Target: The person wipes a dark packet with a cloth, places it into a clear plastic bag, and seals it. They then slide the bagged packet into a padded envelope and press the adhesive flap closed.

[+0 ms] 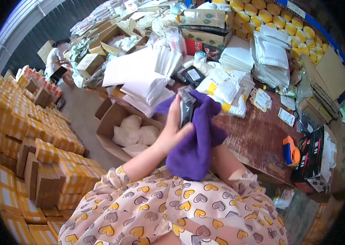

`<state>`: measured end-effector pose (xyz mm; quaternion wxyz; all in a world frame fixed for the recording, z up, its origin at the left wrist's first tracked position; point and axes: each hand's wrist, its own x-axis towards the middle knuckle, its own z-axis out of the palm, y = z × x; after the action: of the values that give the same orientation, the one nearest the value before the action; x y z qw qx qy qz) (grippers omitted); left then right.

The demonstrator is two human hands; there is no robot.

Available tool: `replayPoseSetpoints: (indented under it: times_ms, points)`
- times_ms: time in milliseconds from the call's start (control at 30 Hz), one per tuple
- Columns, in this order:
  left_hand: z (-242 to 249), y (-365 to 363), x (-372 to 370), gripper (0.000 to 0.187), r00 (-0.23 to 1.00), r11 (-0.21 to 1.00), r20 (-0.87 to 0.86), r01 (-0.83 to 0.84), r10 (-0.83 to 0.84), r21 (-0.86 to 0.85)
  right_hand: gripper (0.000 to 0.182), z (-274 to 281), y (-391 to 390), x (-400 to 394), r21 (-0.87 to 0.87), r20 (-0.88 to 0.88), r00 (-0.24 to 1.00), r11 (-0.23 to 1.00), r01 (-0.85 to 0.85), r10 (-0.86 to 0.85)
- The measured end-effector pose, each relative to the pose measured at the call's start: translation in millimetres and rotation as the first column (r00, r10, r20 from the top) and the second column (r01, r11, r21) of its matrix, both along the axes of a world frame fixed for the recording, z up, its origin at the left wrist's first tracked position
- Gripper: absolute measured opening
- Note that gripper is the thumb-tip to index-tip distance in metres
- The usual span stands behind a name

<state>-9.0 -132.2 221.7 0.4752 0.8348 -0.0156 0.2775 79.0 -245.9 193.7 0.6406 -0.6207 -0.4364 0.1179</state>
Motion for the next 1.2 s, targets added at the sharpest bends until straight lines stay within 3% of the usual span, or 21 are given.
replayPoseSetpoints:
  times_ms: [67,100,167,267,300,333,400,467,533,667,700,767,800,833,867,933,967,1033,1067,1133,1200]
  points:
    - [17.5,-11.5,-7.8,0.093,0.962,0.828,0.131,0.273,-0.24,-0.49,0.049,3.0,-4.7,12.1,-0.011,-0.063,0.996,0.998,-0.063,0.063]
    - [23.4,-14.0,-9.1,0.093,0.963,0.827,0.128,0.271,-0.239,-0.493,0.047,13.7,-5.7,10.2,0.001,-0.095,0.993,0.997,-0.077,0.076]
    - [32.1,-15.1,-9.9,0.096,0.923,0.637,0.219,0.378,-0.316,-0.672,0.044,27.5,-9.2,6.3,0.128,-0.238,0.965,0.989,-0.079,0.108]
    - [37.8,-13.6,-6.0,0.097,0.907,0.638,0.199,0.405,-0.371,-0.655,0.036,27.2,-9.8,20.3,0.221,-0.375,0.927,0.97,0.099,-0.01]
    - [40.0,-12.1,-13.3,0.09,0.895,0.521,0.101,0.34,-0.434,-0.783,0.034,28.6,-12.0,27.4,0.325,-0.464,0.883,0.941,0.098,0.068]
    - [41.3,-12.4,-14.7,0.09,0.893,0.517,0.106,0.346,-0.437,-0.783,0.032,30.1,-14.1,33.2,0.423,-0.541,0.827,0.9,0.109,0.154]
    - [43.3,-11.7,-14.5,0.074,0.767,0.066,0.331,0.435,-0.549,-0.898,0.029,33.8,-18.1,44.8,0.384,-0.576,0.816,0.9,0.208,0.057]
    - [32.2,-7.1,-21.4,0.059,0.79,-0.041,0.332,0.364,-0.515,-0.93,0.032,-3.7,-42.6,88.2,0.249,-0.562,0.823,0.931,0.265,-0.084]
    - [34.0,-2.4,-25.6,0.055,0.831,-0.303,0.338,0.216,-0.442,-0.928,0.038,17.0,-75.3,90.4,0.256,-0.573,0.807,0.904,0.343,-0.144]
    - [25.3,16.4,-18.3,0.05,0.855,-0.129,0.22,0.18,-0.47,-0.975,0.052,96.5,-105.0,42.5,0.316,-0.516,0.844,0.883,0.348,-0.148]
    - [24.2,13.3,-14.9,0.05,0.849,-0.137,0.215,0.17,-0.482,-0.976,0.055,116.8,-101.8,31.0,0.232,-0.502,0.85,0.922,0.31,-0.159]
    - [22.5,1.8,-6.9,0.05,0.797,0.032,0.141,0.197,-0.588,-0.98,0.063,144.9,-84.7,13.8,-0.321,-0.404,0.884,0.942,0.103,-0.234]
    - [23.2,-8.9,-3.2,0.046,0.802,0.188,0.04,0.188,-0.596,-0.964,0.075,126.4,-71.8,20.3,-0.562,0.281,0.958,0.8,0.209,-0.052]
    - [19.4,-15.3,-3.5,0.044,0.811,0.315,-0.013,0.212,-0.585,-0.925,0.08,109.0,-53.8,18.2,-0.303,0.151,0.981,0.95,-0.073,0.123]
    - [16.0,-19.4,-5.2,0.041,0.825,0.438,-0.062,0.234,-0.562,-0.868,0.068,110.7,-53.1,16.3,-0.341,-0.121,0.985,0.927,-0.155,0.12]
    - [12.2,-20.4,-9.8,0.036,0.839,0.507,-0.163,0.149,-0.519,-0.849,0.061,83.5,-52.7,15.6,-0.266,-0.373,0.923,0.942,-0.206,0.097]
    - [9.1,-20.9,-12.2,0.034,0.811,0.582,-0.268,0.106,-0.519,-0.806,0.061,69.9,-54.8,14.6,-0.265,-0.379,0.921,0.942,-0.207,0.096]
    - [6.4,-27.6,-13.7,0.03,0.791,0.684,-0.368,0.085,-0.488,-0.725,0.043,45.8,-62.5,11.4,-0.328,-0.328,0.937,0.945,0.006,-0.12]
    - [6.0,-28.1,-11.9,0.03,0.787,0.682,-0.372,0.084,-0.493,-0.727,0.031,38.1,-60.7,5.1,-0.181,-0.565,0.801,0.977,0.114,-0.198]
    - [5.5,-29.3,-7.6,0.031,0.797,0.908,-0.484,0.183,-0.362,-0.378,0.031,27.1,-61.4,6.5,-0.003,-0.609,0.771,0.972,0.234,-0.187]
    - [12.7,-27.8,-7.2,0.033,0.773,0.931,-0.534,0.201,-0.343,-0.306,0.036,28.3,-62.1,19.0,-0.001,-0.829,0.545,0.974,0.228,-0.128]
